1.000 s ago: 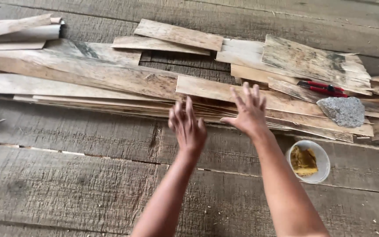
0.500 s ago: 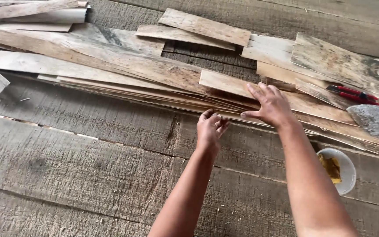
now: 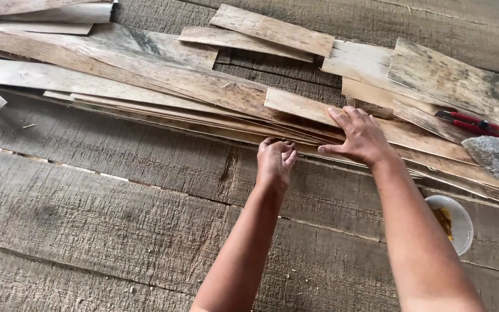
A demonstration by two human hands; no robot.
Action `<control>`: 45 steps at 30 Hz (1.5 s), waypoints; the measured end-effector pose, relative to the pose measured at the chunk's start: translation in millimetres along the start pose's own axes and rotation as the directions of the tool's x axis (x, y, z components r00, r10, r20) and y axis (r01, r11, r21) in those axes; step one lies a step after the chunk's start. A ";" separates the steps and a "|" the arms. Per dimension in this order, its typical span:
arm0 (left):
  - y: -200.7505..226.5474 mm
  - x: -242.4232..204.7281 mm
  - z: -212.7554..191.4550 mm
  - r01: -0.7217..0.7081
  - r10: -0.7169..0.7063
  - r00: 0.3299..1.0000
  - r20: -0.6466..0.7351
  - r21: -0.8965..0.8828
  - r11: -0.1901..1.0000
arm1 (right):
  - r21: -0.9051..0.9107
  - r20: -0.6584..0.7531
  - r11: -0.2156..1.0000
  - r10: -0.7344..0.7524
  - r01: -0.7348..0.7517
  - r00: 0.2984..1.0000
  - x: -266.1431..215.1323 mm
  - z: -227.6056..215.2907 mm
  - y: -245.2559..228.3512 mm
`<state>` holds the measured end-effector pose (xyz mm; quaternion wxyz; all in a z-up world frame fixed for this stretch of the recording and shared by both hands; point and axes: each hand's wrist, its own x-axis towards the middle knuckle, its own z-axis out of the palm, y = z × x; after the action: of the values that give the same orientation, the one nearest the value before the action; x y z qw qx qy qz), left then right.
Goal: The person scrapes the surface of wooden planks with a red utility knife, removing loose material and smoothing the wood. They handle multiple planks one at a time, repositioning them on the wooden floor as they work.
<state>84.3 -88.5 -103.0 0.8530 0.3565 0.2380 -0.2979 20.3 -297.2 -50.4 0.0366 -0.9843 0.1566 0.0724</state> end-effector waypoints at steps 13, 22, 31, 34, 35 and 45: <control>39.9 -12.2 9.7 0.104 -0.086 0.992 0.092 -0.217 0.971 | 0.272 -0.027 0.956 0.123 -0.111 0.992 20.2 13.7 12.8; 16.9 27.4 -19.8 0.170 -0.112 0.974 0.199 -0.307 0.936 | 0.265 -0.069 0.964 0.057 -0.037 0.996 4.8 3.0 8.0; 20.3 -8.0 -12.1 -0.245 0.235 0.969 0.080 0.138 0.960 | 0.156 -0.054 0.988 -0.013 0.021 0.998 17.4 -5.4 4.4; 35.2 -20.9 -11.4 -0.266 0.252 0.963 0.094 0.471 0.841 | 0.125 -0.091 0.992 -0.016 0.028 0.996 13.2 -3.3 3.6; 34.0 -21.0 -10.2 -0.277 0.269 0.960 0.079 0.409 0.870 | 0.093 -0.108 0.995 -0.030 0.041 0.994 13.3 0.0 4.1; 74.5 -54.7 19.4 0.126 -0.097 0.984 0.148 -0.200 0.972 | 0.164 -0.258 0.979 -0.075 0.120 0.963 10.4 16.3 7.2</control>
<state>99.8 -42.1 -22.1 0.8818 0.2299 0.2284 -0.3427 25.7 -305.6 -68.5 0.1081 -0.9849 0.1168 -0.0687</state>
